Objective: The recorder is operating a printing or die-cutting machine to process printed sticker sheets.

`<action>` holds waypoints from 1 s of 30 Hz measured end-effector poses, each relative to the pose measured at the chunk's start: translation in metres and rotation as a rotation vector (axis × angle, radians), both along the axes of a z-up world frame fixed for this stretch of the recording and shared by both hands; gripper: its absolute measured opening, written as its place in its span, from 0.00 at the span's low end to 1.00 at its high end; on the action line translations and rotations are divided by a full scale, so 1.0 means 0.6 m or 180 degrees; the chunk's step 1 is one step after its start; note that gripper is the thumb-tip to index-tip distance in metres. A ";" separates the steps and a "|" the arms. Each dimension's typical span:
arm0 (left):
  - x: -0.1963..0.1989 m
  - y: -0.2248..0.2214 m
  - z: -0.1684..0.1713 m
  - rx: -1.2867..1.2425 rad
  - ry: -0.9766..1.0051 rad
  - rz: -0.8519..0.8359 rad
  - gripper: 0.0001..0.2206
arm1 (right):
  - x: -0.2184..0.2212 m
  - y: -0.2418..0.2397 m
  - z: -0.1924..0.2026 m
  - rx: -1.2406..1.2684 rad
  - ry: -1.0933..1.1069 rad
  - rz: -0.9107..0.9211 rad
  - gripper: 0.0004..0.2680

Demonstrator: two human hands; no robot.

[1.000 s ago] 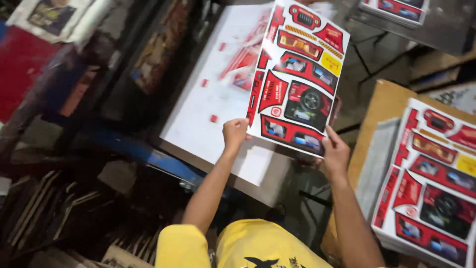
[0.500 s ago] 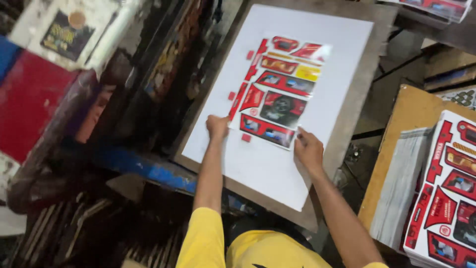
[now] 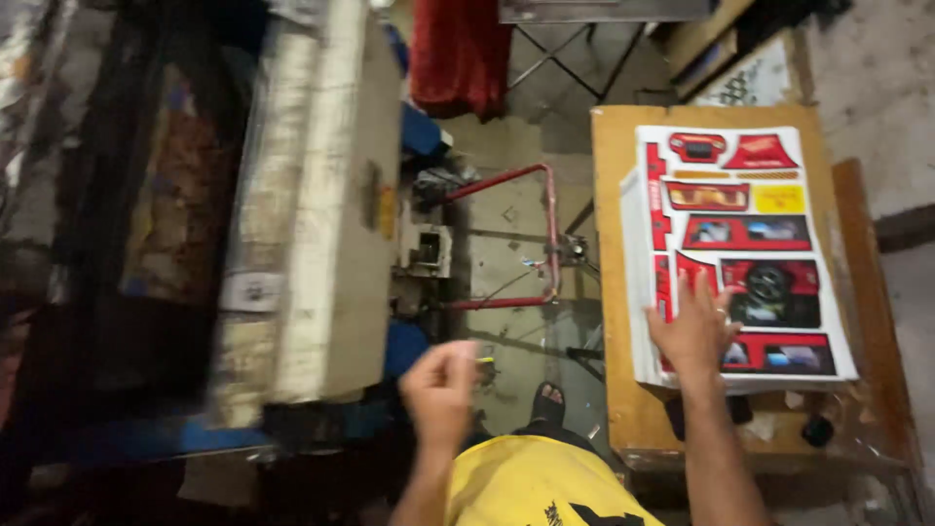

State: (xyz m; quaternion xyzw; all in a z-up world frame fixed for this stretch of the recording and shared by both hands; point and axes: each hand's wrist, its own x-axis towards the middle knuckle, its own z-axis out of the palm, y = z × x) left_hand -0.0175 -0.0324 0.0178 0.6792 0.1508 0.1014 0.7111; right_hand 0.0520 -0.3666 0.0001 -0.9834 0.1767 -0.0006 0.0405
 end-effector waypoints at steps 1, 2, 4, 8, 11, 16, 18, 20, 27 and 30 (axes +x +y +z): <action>0.001 -0.054 -0.014 0.0013 -0.0003 -0.0055 0.07 | -0.008 -0.015 -0.012 0.0013 -0.0003 -0.0055 0.30; 0.000 -0.106 -0.029 0.0023 0.0175 -0.0730 0.06 | -0.014 -0.028 -0.024 0.0144 0.0274 0.0030 0.31; -0.008 -0.196 -0.077 0.0042 0.0368 -0.1426 0.06 | -0.022 -0.064 -0.058 0.0288 0.0555 0.0093 0.32; -0.019 -0.318 -0.172 -0.0006 0.0315 -0.2222 0.07 | -0.018 -0.142 -0.109 0.0914 0.0074 0.0700 0.25; -0.017 -0.387 -0.183 -0.0068 0.0279 -0.2325 0.08 | -0.017 -0.172 -0.118 0.1172 0.0059 0.0656 0.15; 0.018 -0.491 -0.206 -0.1140 0.1037 -0.1899 0.12 | -0.025 -0.191 -0.090 0.1592 0.0064 0.0444 0.11; 0.022 -0.534 -0.283 -0.1316 0.1185 -0.1746 0.14 | -0.030 -0.209 -0.075 0.2546 -0.0185 0.0732 0.17; 0.031 -0.537 -0.245 -0.1126 0.0913 -0.1857 0.13 | -0.056 -0.257 -0.057 0.2454 -0.0444 0.0611 0.18; 0.105 -0.445 0.004 -0.1003 0.0200 -0.1930 0.13 | -0.152 -0.411 -0.133 0.2105 -0.1120 -0.0474 0.19; 0.112 -0.390 -0.016 -0.1188 0.0067 -0.2028 0.12 | -0.140 -0.402 -0.307 0.4399 -0.0871 -0.0986 0.16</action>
